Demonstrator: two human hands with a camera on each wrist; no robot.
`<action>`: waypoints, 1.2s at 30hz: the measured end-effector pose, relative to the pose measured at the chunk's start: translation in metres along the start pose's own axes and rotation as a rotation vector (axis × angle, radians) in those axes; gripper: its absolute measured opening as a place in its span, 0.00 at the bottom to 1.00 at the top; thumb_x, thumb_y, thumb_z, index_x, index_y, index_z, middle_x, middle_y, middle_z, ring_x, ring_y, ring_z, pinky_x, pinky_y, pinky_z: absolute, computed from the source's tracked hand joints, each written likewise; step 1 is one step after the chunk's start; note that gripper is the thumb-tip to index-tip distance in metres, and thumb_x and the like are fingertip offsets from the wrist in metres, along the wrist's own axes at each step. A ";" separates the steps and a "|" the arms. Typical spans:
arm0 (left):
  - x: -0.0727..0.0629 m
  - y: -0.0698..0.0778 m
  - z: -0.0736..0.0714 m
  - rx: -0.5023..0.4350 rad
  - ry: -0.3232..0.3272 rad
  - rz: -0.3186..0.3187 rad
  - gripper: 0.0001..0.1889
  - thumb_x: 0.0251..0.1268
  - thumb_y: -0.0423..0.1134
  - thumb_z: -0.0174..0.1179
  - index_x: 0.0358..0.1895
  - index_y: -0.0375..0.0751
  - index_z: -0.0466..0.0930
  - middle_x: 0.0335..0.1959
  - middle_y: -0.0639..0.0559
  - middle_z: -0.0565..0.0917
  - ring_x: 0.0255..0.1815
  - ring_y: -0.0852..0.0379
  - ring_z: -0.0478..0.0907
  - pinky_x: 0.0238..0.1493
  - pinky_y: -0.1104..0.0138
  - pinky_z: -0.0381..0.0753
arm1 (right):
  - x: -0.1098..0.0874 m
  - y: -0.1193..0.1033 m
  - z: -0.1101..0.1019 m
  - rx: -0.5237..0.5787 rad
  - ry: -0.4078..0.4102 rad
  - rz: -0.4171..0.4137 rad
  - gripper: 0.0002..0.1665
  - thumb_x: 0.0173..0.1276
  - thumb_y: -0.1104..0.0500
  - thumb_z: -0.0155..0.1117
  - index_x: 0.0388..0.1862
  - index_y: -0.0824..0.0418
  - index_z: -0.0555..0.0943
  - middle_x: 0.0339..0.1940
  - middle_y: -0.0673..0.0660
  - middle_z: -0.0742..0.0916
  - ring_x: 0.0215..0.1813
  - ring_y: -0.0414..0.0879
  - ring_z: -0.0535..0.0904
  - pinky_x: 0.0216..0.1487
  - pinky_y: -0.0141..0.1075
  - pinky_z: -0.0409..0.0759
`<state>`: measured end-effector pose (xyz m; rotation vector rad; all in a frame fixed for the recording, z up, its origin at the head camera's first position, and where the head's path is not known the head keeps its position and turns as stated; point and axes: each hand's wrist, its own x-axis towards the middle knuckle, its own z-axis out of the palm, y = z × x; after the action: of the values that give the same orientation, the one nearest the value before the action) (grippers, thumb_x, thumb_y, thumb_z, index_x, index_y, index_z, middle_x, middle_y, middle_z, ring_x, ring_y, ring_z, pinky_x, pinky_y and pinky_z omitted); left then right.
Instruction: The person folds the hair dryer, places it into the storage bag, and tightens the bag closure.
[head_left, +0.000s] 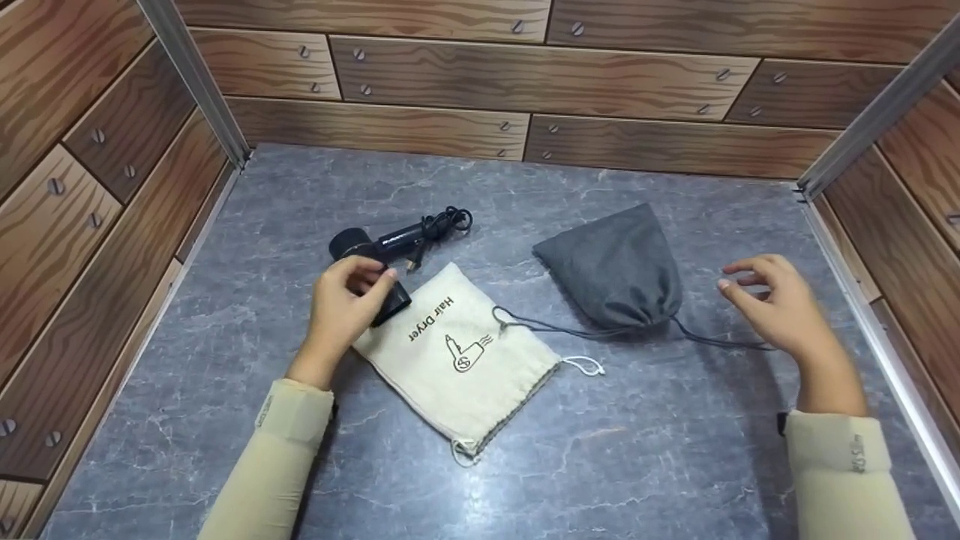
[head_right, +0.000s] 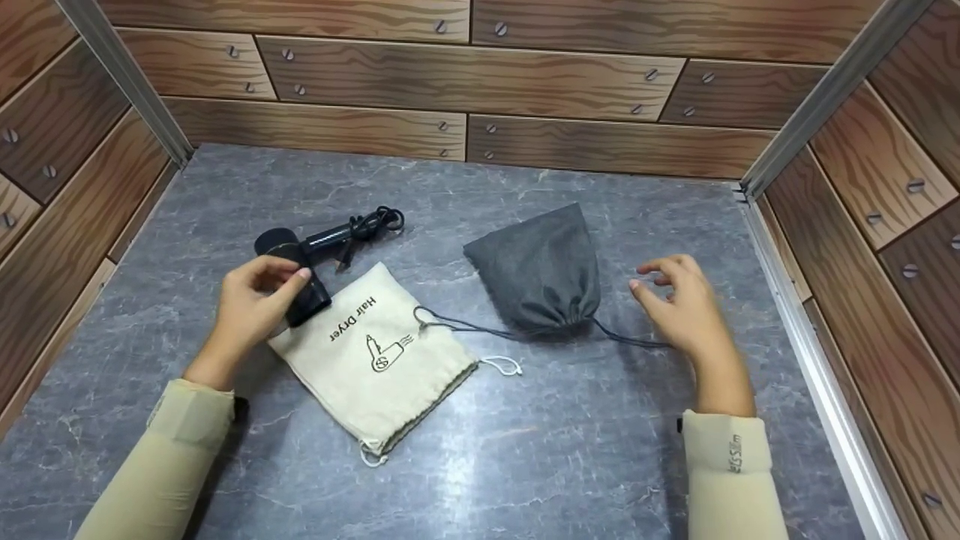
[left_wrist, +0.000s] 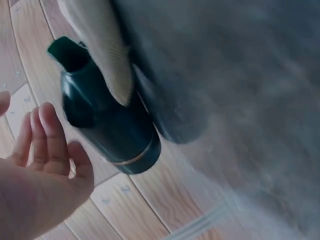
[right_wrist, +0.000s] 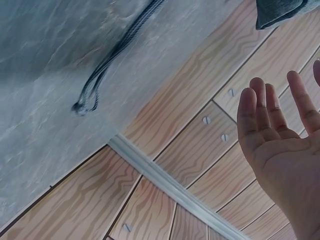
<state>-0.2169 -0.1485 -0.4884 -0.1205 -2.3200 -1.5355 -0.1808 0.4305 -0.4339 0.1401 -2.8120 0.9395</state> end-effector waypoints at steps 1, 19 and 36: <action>0.000 0.000 -0.002 0.007 0.017 -0.019 0.09 0.64 0.38 0.76 0.40 0.37 0.89 0.32 0.46 0.89 0.29 0.56 0.81 0.33 0.72 0.81 | 0.001 -0.002 0.001 0.000 -0.003 -0.002 0.22 0.79 0.52 0.64 0.60 0.68 0.84 0.61 0.67 0.79 0.59 0.59 0.79 0.47 0.13 0.70; 0.004 0.001 -0.025 0.386 -0.018 -0.340 0.40 0.63 0.64 0.70 0.68 0.37 0.76 0.43 0.43 0.89 0.45 0.44 0.84 0.50 0.53 0.80 | 0.017 -0.021 0.004 -0.001 -0.046 -0.018 0.24 0.81 0.48 0.63 0.61 0.66 0.83 0.63 0.68 0.78 0.61 0.59 0.77 0.53 0.25 0.76; 0.011 -0.005 -0.025 0.308 -0.184 -0.516 0.49 0.63 0.69 0.67 0.72 0.27 0.72 0.64 0.31 0.82 0.64 0.37 0.79 0.70 0.47 0.77 | 0.026 -0.038 0.024 0.039 -0.072 -0.075 0.21 0.79 0.50 0.66 0.60 0.64 0.84 0.61 0.65 0.81 0.63 0.64 0.79 0.51 0.20 0.72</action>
<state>-0.2223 -0.1743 -0.4803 0.4679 -2.8591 -1.3934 -0.2042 0.3849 -0.4252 0.2871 -2.8323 0.9910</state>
